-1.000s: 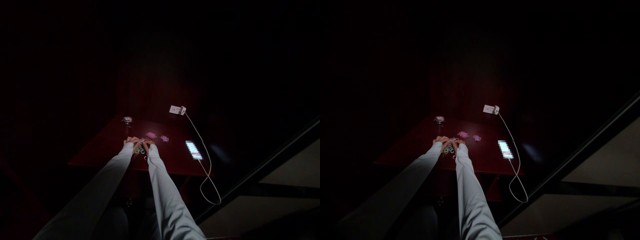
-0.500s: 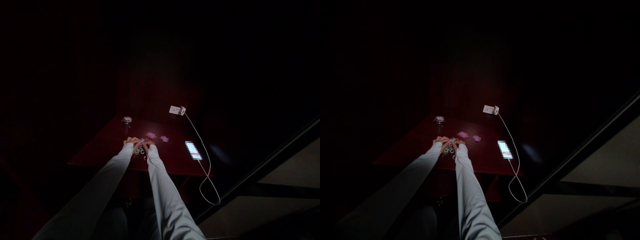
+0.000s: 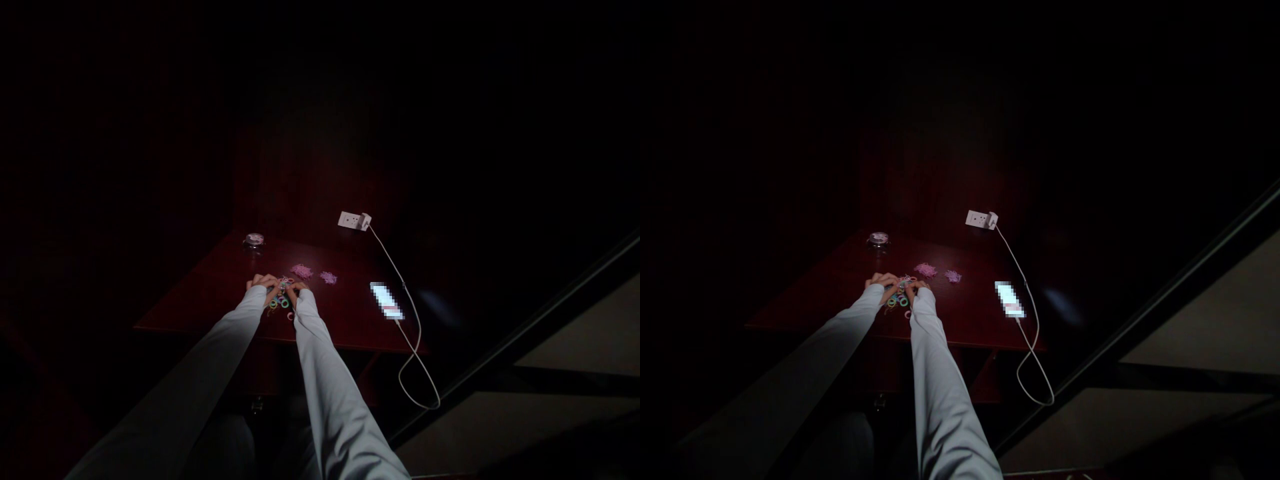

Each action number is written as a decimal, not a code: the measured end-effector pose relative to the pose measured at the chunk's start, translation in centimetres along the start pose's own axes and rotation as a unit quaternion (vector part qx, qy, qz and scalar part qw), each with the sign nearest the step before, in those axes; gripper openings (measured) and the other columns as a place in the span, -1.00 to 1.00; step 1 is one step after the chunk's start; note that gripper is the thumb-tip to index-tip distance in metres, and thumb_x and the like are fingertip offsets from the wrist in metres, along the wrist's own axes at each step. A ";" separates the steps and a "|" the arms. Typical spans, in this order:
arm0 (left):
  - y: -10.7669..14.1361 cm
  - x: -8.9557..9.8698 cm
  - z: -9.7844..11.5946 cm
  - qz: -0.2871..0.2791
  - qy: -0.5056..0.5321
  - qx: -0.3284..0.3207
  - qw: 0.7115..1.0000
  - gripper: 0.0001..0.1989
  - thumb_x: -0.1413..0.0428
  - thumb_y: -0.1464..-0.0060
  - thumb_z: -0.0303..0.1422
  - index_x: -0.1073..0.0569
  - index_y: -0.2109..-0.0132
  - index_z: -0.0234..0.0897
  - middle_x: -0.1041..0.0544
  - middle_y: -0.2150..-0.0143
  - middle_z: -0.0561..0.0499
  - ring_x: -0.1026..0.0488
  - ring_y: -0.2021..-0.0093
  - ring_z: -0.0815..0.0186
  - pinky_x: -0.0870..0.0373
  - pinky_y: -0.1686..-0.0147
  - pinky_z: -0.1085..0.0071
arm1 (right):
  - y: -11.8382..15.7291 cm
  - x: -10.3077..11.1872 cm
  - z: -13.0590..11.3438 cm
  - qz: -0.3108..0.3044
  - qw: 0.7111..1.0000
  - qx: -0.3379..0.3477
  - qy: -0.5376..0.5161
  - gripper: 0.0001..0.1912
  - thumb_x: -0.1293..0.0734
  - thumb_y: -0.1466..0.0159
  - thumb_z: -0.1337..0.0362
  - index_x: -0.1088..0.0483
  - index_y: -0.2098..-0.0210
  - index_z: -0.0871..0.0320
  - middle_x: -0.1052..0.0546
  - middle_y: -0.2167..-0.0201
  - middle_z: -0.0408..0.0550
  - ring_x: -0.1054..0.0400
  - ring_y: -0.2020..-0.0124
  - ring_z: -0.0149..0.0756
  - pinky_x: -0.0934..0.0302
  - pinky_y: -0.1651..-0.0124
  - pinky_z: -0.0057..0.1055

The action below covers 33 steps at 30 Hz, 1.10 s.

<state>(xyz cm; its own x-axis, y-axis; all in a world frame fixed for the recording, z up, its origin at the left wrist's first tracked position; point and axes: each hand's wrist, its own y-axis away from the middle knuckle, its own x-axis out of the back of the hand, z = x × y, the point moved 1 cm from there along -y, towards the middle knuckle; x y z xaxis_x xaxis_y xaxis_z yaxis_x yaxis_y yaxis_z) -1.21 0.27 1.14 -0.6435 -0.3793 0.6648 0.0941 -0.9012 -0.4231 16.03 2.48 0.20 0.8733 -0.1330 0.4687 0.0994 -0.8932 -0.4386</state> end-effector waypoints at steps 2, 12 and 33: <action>0.0 0.0 0.0 0.000 0.002 -0.004 1.000 -0.80 -0.19 -0.31 -0.36 -0.70 0.26 -0.11 -0.77 -0.01 0.03 -0.48 -0.10 0.07 -0.30 -0.12 0.09 | 0.0 0.0 -0.1 0.003 1.000 -0.004 -0.003 -0.78 -0.50 -0.36 0.23 -0.55 0.44 0.02 -0.58 0.34 -0.12 -0.45 0.20 -0.23 -0.39 0.00 -0.28; 0.1 0.2 0.0 0.002 0.009 -0.011 1.000 -0.84 -0.23 -0.29 -0.38 -0.69 0.27 -0.13 -0.77 -0.02 -0.01 -0.47 -0.09 0.05 -0.30 -0.12 0.07 | -0.1 -0.1 0.5 0.011 1.000 0.006 -0.016 -0.71 -0.49 -0.37 0.04 -0.54 0.44 0.00 -0.60 0.34 -0.09 -0.44 0.22 -0.20 -0.41 0.00 -0.24; 0.2 0.5 0.2 -0.002 0.014 -0.010 1.000 -0.81 -0.22 -0.31 -0.28 -0.70 0.27 -0.08 -0.78 -0.02 0.03 -0.46 -0.11 0.05 -0.28 -0.10 0.11 | 0.0 -0.1 0.2 0.029 1.000 0.002 -0.010 -0.73 -0.51 -0.36 0.19 -0.51 0.47 0.02 -0.54 0.37 -0.13 -0.44 0.22 -0.23 -0.41 -0.01 -0.25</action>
<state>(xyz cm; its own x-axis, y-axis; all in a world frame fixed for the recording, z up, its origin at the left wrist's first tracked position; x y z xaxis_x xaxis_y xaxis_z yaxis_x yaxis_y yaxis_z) -1.39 -0.13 1.56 -0.6653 -0.3686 0.6493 0.0753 -0.8983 -0.4329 15.98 2.57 0.02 0.8868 -0.1761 0.4273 0.0500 -0.8826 -0.4675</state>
